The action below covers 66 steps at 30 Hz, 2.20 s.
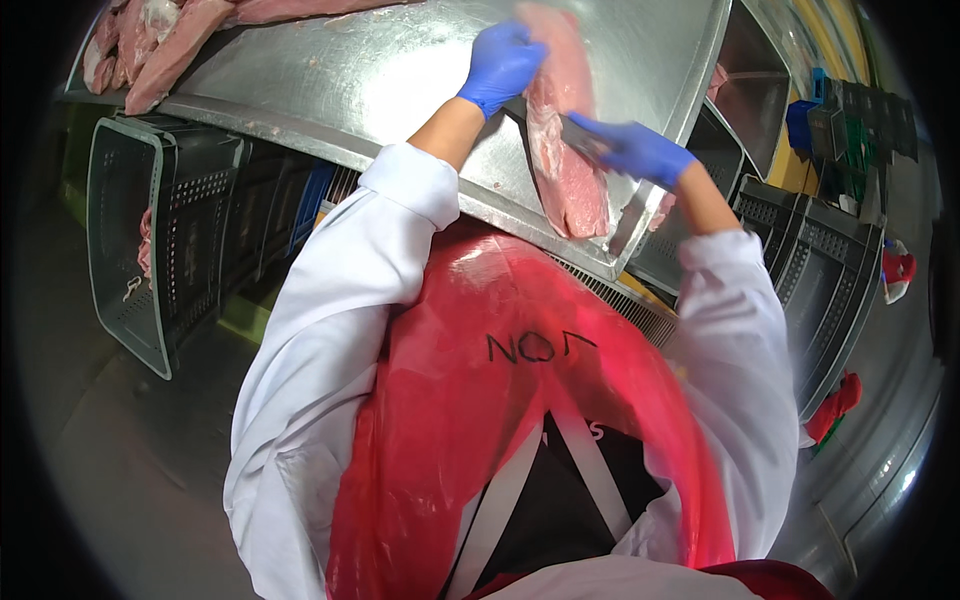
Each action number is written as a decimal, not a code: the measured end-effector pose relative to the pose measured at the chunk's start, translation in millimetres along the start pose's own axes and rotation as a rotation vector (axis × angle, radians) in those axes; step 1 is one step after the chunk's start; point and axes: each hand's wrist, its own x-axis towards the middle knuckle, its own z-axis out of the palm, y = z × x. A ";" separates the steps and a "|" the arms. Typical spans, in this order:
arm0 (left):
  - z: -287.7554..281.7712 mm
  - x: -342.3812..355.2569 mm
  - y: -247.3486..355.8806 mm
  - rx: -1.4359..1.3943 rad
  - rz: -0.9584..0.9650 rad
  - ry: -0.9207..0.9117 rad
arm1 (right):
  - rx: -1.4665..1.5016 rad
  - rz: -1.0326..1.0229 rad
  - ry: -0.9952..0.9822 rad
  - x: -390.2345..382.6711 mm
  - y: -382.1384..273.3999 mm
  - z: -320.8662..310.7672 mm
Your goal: The person trims fat and connective tissue from large cuts of raw meat using a knife. They repeatedly pick up pieces from a pile, trim them on a stainless steel table, and place the trimmed meat into a nearby bin.
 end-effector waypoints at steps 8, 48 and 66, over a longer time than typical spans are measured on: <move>-46.3 -6.5 7.9 -0.132 -0.075 0.102 | 0.174 -0.026 -0.060 -62.4 42.1 34.7; -272.5 -5.3 31.1 0.225 0.302 0.152 | -0.179 0.338 0.718 35.8 -125.7 106.5; -37.9 82.2 -43.7 0.142 -0.338 -0.173 | -0.054 0.359 1.085 129.9 -107.2 -2.6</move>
